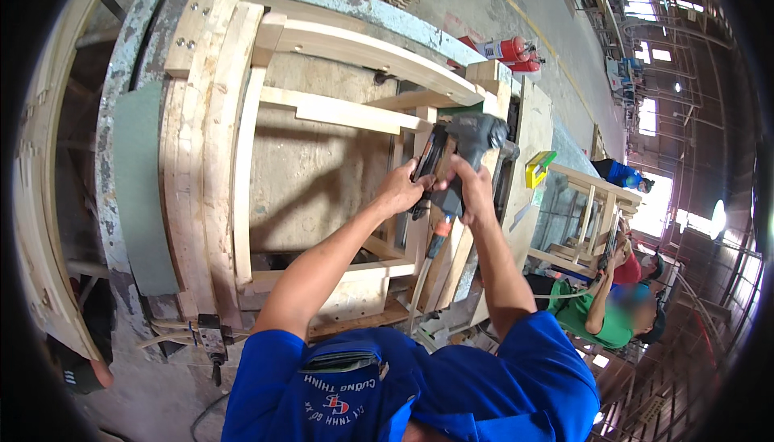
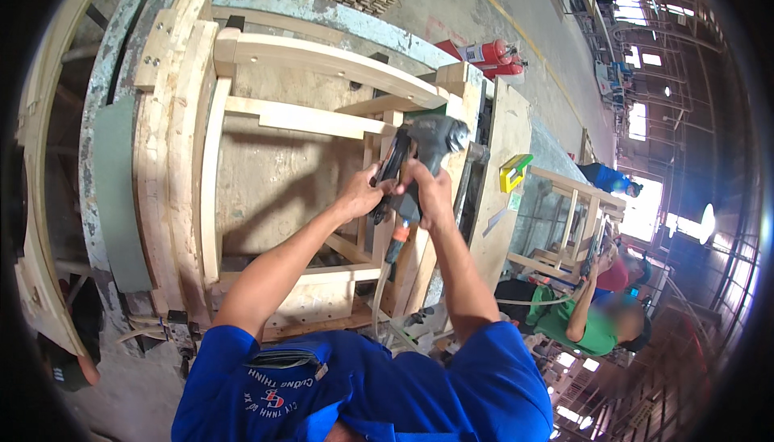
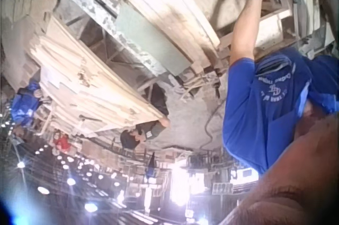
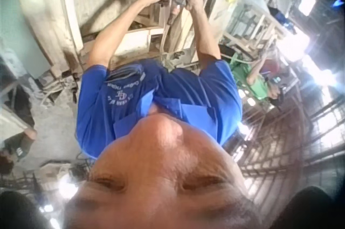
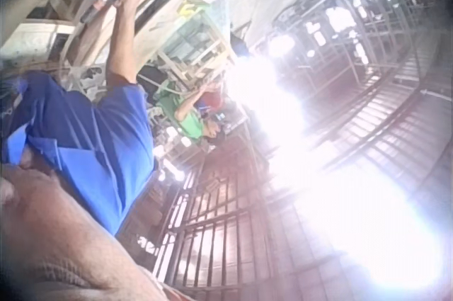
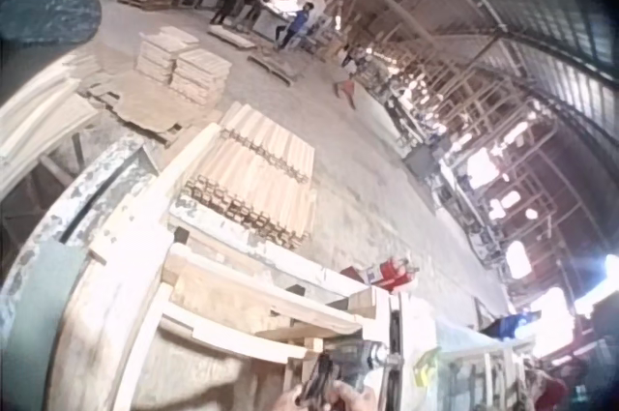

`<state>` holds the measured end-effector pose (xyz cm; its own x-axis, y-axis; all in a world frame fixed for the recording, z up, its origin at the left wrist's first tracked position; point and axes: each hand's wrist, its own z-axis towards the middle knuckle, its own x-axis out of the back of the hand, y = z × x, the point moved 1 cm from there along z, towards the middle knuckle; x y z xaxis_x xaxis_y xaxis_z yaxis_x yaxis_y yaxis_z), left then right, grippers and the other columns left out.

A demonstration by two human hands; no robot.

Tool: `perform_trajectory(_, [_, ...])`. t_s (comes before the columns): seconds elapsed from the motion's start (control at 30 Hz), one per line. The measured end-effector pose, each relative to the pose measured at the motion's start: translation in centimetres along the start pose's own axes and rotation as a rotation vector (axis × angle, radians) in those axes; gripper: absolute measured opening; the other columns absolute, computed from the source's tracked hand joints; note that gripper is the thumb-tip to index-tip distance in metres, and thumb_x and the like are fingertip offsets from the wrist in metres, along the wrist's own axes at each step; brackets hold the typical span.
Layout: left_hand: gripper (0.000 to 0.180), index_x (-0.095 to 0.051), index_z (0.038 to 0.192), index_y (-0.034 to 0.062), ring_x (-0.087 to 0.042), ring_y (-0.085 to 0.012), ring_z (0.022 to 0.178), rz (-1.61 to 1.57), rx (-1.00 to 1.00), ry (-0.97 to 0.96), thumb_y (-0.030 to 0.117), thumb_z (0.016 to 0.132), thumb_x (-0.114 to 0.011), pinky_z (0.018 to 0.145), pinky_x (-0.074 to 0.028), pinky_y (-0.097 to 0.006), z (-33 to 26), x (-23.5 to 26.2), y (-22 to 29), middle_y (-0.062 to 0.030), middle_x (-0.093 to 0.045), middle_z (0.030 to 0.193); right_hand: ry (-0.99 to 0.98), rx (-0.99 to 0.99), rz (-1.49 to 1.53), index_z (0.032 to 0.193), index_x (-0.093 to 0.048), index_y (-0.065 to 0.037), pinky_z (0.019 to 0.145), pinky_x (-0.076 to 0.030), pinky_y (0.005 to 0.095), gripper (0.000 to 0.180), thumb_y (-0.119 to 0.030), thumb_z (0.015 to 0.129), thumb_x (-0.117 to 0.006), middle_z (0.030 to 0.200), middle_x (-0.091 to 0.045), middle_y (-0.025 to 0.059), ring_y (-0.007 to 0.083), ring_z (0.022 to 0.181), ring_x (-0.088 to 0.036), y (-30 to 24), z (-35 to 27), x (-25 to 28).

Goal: The person assembles wooden chair frames on a workbench in a factory. They position wooden parts, use a nail gun to fasten joints, and hand off completed frames to a coworker.

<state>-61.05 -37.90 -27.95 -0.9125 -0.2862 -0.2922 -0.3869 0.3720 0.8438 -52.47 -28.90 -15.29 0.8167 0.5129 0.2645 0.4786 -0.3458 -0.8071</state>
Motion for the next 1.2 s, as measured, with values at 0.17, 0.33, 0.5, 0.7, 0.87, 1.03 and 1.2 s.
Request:
perform_trajectory(0.17, [0.066, -0.047, 0.153, 0.0029, -0.064, -0.0356, 0.118, 0.437, -0.263, 0.070, 0.029, 0.097, -0.068, 0.102, -0.051, -0.044, -1.2, 3.3, 4.6, -0.0225, -0.064, 0.127, 0.060, 0.198, 0.431, 0.121, -0.055, -0.006, 0.069, -0.061, 0.0358, 0.028, -0.011, 0.097, -0.069, 0.081, -0.063, 0.0061, 0.0179, 0.065, -0.066, 3.0, -2.4, -0.7])
perform_trajectory(0.33, [0.063, -0.047, 0.152, 0.0008, -0.058, -0.0427, 0.118, 0.712, -0.473, -0.007, 0.019, 0.095, -0.067, 0.103, -0.047, -0.049, 1.2, 6.6, 8.7, -0.0245, -0.060, 0.122, 0.049, 0.168, 0.891, 0.130, -0.055, -0.011, 0.079, -0.060, 0.0431, 0.037, -0.011, 0.097, -0.071, 0.075, -0.060, 0.0023, 0.0180, 0.066, -0.064, 2.6, -1.1, -3.5])
perform_trajectory(0.5, [0.061, -0.047, 0.151, 0.0014, -0.057, -0.0428, 0.119, 0.786, -0.454, -0.049, 0.018, 0.096, -0.066, 0.103, -0.046, -0.048, 2.4, 8.0, 10.0, -0.0243, -0.060, 0.123, 0.147, 0.228, 0.928, 0.129, -0.055, -0.011, 0.071, -0.059, 0.0394, 0.034, -0.019, 0.100, -0.071, 0.072, -0.056, 0.0001, 0.0147, 0.059, -0.059, 3.3, 0.8, -6.2])
perform_trajectory(0.7, [0.063, -0.045, 0.153, 0.0027, -0.057, -0.0424, 0.120, 0.806, -0.458, -0.034, 0.019, 0.096, -0.066, 0.104, -0.046, -0.047, 3.6, 8.3, 8.8, -0.0244, -0.060, 0.125, 0.248, 0.244, 0.924, 0.127, -0.055, -0.007, 0.068, -0.058, 0.0372, 0.032, -0.017, 0.101, -0.069, 0.072, -0.055, 0.0018, 0.0140, 0.059, -0.058, 3.3, 1.7, -7.2])
perform_trajectory(0.87, [0.061, -0.048, 0.152, 0.0069, -0.060, -0.0397, 0.117, 0.746, -0.464, -0.019, 0.024, 0.097, -0.068, 0.100, -0.049, -0.046, 3.7, 7.8, 8.1, -0.0194, -0.061, 0.124, 0.275, 0.248, 0.847, 0.122, -0.056, -0.006, 0.066, -0.057, 0.0360, 0.028, -0.017, 0.100, -0.071, 0.073, -0.055, 0.0018, 0.0141, 0.059, -0.056, 3.5, 1.5, -6.9])
perform_trajectory(1.03, [0.059, -0.052, 0.149, 0.0042, -0.066, -0.0353, 0.114, 0.530, -0.485, 0.274, 0.023, 0.097, -0.071, 0.101, -0.051, -0.044, -0.8, 6.1, 7.1, -0.0226, -0.065, 0.127, 0.305, 0.336, 0.481, 0.119, -0.059, -0.003, 0.057, -0.053, 0.0297, 0.029, -0.017, 0.098, -0.074, 0.074, -0.059, 0.0015, 0.0128, 0.059, -0.057, 1.8, -1.2, -6.9])
perform_trajectory(1.2, [0.097, -0.010, 0.165, -0.0017, -0.049, -0.0266, 0.135, -0.525, -0.448, 0.138, 0.034, 0.101, -0.072, 0.111, -0.044, -0.040, -11.5, 6.9, 10.2, -0.0216, -0.045, 0.151, 0.063, 0.535, -0.224, 0.086, -0.073, -0.003, 0.058, -0.053, 0.0372, 0.010, -0.011, 0.092, -0.074, 0.074, -0.071, 0.0078, 0.0183, 0.064, -0.069, -1.8, -3.6, -8.7])
